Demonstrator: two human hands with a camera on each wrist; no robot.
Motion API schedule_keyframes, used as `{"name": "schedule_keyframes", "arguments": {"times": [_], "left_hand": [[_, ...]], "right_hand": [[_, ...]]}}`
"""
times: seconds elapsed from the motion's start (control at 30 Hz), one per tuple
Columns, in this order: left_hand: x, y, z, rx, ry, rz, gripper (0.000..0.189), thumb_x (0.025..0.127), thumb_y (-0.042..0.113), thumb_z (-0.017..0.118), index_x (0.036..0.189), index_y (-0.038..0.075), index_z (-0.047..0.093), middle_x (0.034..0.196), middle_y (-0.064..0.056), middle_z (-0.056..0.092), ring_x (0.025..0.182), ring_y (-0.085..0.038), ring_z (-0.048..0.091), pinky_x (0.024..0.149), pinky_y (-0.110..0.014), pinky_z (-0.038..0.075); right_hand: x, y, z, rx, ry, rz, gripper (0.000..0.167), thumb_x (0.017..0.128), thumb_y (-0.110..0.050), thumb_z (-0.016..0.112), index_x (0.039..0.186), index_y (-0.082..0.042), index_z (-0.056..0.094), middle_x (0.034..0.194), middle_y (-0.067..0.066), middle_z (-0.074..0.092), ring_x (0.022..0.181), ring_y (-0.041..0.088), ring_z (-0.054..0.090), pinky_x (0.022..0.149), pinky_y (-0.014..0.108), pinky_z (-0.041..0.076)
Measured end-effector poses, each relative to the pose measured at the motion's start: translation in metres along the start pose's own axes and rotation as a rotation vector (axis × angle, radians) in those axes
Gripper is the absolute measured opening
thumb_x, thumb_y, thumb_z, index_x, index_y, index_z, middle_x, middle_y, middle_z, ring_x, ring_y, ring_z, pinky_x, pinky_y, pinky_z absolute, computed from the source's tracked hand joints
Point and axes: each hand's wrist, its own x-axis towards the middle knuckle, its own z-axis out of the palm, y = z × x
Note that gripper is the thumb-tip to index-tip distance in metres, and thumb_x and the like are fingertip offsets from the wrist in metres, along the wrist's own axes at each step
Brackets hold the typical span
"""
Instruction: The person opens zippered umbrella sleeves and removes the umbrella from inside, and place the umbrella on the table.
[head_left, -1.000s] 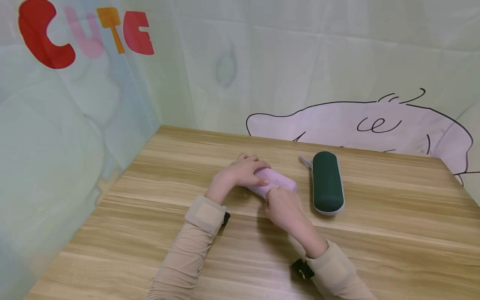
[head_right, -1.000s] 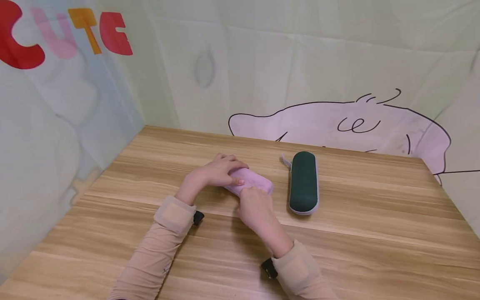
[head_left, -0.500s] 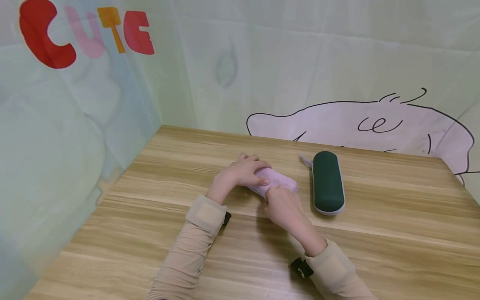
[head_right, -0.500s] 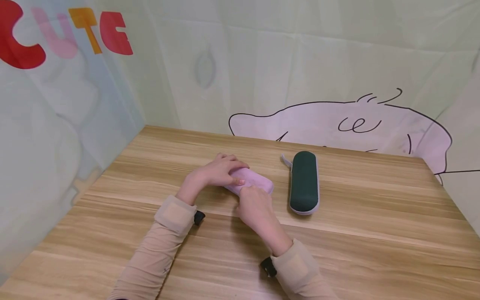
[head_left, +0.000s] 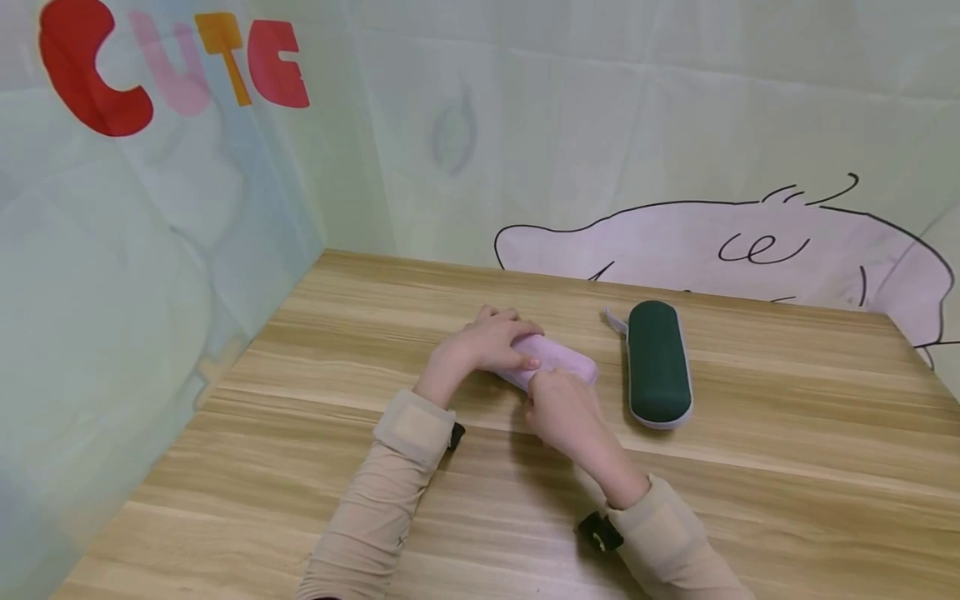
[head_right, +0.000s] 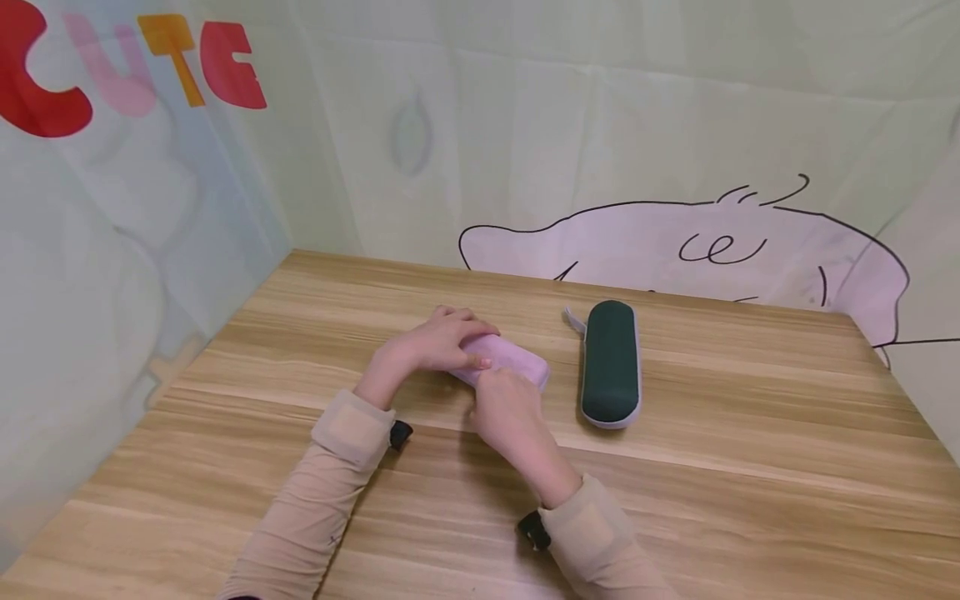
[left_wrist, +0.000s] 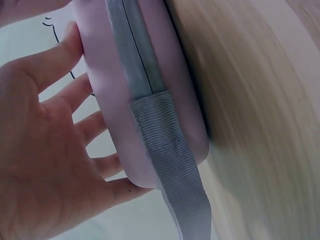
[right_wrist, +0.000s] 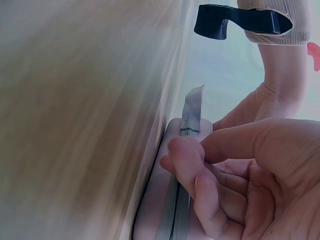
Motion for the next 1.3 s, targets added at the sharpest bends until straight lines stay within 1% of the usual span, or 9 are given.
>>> {"name": "schedule_keyframes", "arguments": {"times": [0.13,0.33,0.63,0.83,1.0,1.13,1.3], "left_hand": [[-0.0005,-0.0001,-0.0004,-0.002,0.004,0.007,0.056,0.090,0.043,0.063,0.141,0.024,0.049,0.149,-0.010,0.041,0.131,-0.036,0.034,0.106,-0.053,0.036],[-0.0007,0.0004,-0.0012,-0.006,0.002,0.014,0.056,0.090,0.043,0.063,0.141,0.024,0.049,0.150,-0.010,0.040,0.133,-0.037,0.033,0.106,-0.053,0.036],[-0.0010,0.0005,-0.0009,-0.001,0.009,0.022,0.056,0.090,0.043,0.063,0.140,0.024,0.050,0.146,-0.009,0.044,0.128,-0.034,0.036,0.104,-0.049,0.038],[-0.0015,0.0015,-0.0013,0.012,0.013,0.027,0.055,0.090,0.042,0.063,0.140,0.023,0.051,0.142,-0.008,0.047,0.125,-0.033,0.038,0.103,-0.048,0.039],[-0.0016,0.0014,-0.0011,0.012,0.015,0.022,0.055,0.090,0.042,0.063,0.140,0.023,0.051,0.142,-0.008,0.047,0.124,-0.033,0.038,0.102,-0.047,0.040],[-0.0018,0.0015,-0.0010,0.019,0.020,0.025,0.054,0.090,0.042,0.062,0.139,0.023,0.052,0.141,-0.009,0.048,0.124,-0.033,0.039,0.101,-0.047,0.040],[-0.0025,0.0017,-0.0014,0.021,0.026,0.036,0.053,0.090,0.041,0.062,0.138,0.022,0.053,0.138,-0.009,0.050,0.123,-0.034,0.040,0.101,-0.046,0.039]], "right_hand": [[0.0018,-0.0013,0.0008,0.001,-0.001,0.003,0.031,0.076,-0.003,0.062,0.050,-0.012,0.050,0.047,-0.001,0.048,0.046,0.013,0.046,0.043,0.024,0.034],[0.0029,-0.0025,0.0021,0.008,-0.004,0.009,0.032,0.078,-0.003,0.062,0.050,-0.012,0.049,0.048,0.000,0.048,0.045,0.012,0.046,0.043,0.023,0.034],[0.0041,-0.0043,0.0027,0.012,-0.004,0.012,0.032,0.079,-0.003,0.062,0.051,-0.012,0.050,0.050,0.000,0.050,0.045,0.011,0.047,0.042,0.022,0.035],[0.0050,-0.0052,0.0029,0.038,-0.009,0.018,0.033,0.080,-0.004,0.062,0.051,-0.012,0.051,0.048,0.000,0.050,0.043,0.010,0.048,0.040,0.021,0.035],[0.0059,-0.0059,0.0030,0.050,-0.016,0.024,0.032,0.081,-0.004,0.062,0.052,-0.012,0.050,0.050,0.000,0.051,0.046,0.011,0.048,0.040,0.021,0.035],[0.0078,-0.0067,0.0047,0.049,-0.008,0.015,0.032,0.081,-0.003,0.061,0.054,-0.012,0.049,0.053,0.000,0.051,0.047,0.011,0.048,0.041,0.021,0.035],[0.0097,-0.0082,0.0061,0.053,0.001,0.008,0.032,0.081,-0.002,0.060,0.054,-0.013,0.049,0.054,0.000,0.051,0.045,0.010,0.047,0.040,0.020,0.035]]}}
